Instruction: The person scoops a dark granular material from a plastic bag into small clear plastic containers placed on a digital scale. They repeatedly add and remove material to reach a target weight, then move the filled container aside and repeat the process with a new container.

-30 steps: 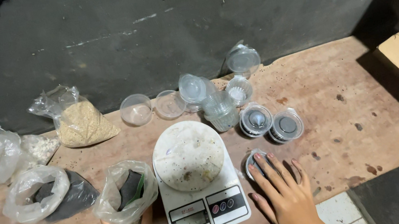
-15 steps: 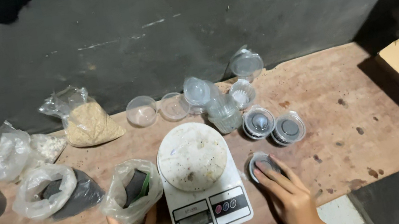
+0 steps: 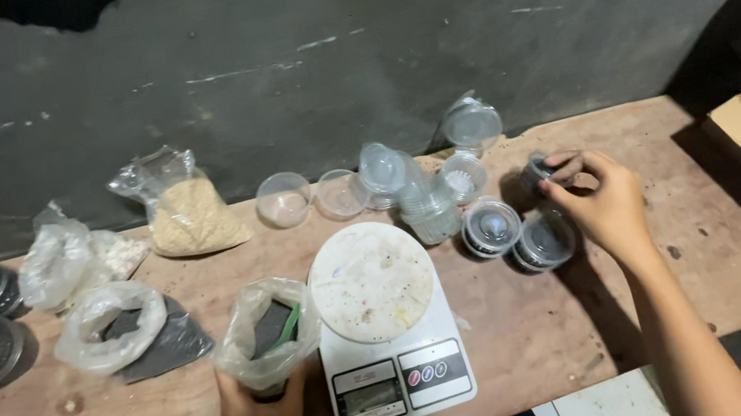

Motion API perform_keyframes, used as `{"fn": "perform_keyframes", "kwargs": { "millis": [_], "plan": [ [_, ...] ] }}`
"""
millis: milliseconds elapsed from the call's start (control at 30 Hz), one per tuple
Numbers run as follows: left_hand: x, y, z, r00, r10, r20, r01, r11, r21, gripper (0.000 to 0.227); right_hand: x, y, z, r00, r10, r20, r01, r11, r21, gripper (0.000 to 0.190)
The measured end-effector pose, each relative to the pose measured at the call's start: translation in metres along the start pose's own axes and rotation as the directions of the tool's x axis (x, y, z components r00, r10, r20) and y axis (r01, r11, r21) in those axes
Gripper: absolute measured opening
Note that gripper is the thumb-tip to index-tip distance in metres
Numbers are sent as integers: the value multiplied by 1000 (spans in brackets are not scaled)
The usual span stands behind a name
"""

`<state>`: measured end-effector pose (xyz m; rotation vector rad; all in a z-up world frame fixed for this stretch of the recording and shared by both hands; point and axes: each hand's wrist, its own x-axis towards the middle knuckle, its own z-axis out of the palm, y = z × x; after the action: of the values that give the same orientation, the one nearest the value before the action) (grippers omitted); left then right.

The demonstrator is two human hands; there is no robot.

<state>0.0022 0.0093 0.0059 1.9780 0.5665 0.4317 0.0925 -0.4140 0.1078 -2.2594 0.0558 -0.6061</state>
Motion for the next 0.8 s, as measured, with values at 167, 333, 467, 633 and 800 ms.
{"fn": "perform_keyframes", "kwargs": {
  "millis": [167, 333, 467, 633, 800],
  "plan": [
    [1, -12, 5, 998, 68, -10, -68, 997, -26, 66, 16, 31, 15, 974, 151, 171, -129, 982, -137, 15],
    [1, -7, 1, 998, 54, 19, -54, 998, -38, 64, 0, -26, 18, 985, 127, 116, -84, 945, -316, 31],
    [3, -1, 0, 984, 176, -9, -176, 979, -100, 62, -7, -93, 42, 978, -179, 108, 196, 965, -176, 9],
    [1, 15, -9, 989, 148, 19, -145, 981, -132, 66, 12, -112, 70, 874, -225, 431, 355, 901, -251, 20],
    [0, 7, -7, 971, 238, 18, -230, 953, -199, 77, 21, -107, 83, 834, 64, 548, 222, 870, -440, 30]
  ]
}}
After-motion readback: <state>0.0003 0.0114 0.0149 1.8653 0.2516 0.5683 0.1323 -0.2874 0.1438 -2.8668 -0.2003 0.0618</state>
